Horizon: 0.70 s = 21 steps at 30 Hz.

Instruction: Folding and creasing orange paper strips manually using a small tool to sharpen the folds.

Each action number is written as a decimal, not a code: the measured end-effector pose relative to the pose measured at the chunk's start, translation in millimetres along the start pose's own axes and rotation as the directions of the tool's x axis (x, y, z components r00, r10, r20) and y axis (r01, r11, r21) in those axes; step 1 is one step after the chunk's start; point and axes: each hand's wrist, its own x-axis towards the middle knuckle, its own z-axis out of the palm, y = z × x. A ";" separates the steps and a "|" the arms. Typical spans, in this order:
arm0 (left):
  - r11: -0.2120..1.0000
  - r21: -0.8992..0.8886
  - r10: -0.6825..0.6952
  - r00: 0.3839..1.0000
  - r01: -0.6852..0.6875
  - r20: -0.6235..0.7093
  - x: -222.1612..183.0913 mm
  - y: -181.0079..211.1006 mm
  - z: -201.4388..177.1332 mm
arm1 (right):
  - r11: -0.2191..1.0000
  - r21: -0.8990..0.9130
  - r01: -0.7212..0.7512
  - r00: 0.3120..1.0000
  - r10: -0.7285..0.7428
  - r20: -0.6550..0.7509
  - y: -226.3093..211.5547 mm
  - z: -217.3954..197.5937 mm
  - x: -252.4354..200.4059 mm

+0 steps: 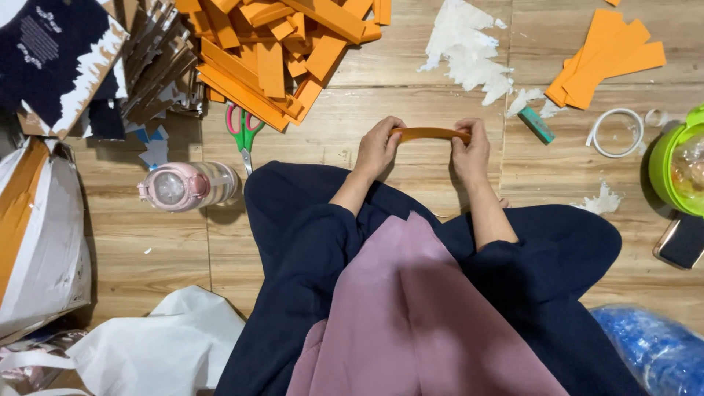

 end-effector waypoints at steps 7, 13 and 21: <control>0.591 -0.659 -0.401 0.878 0.466 0.262 3.1 -46.9 16.2 | 0.569 -0.503 0.651 0.749 -0.589 0.303 -39.7 4.7 -8.2; 0.887 -0.207 -0.418 0.908 0.412 0.017 -2.8 -62.2 24.6 | 0.499 -0.512 0.699 0.701 -0.620 0.352 -45.9 3.9 -9.2; 0.873 0.426 0.277 0.961 -0.238 -0.029 -15.0 15.0 -16.3 | 0.570 -0.563 0.599 0.800 -0.456 0.390 -14.2 7.2 -12.4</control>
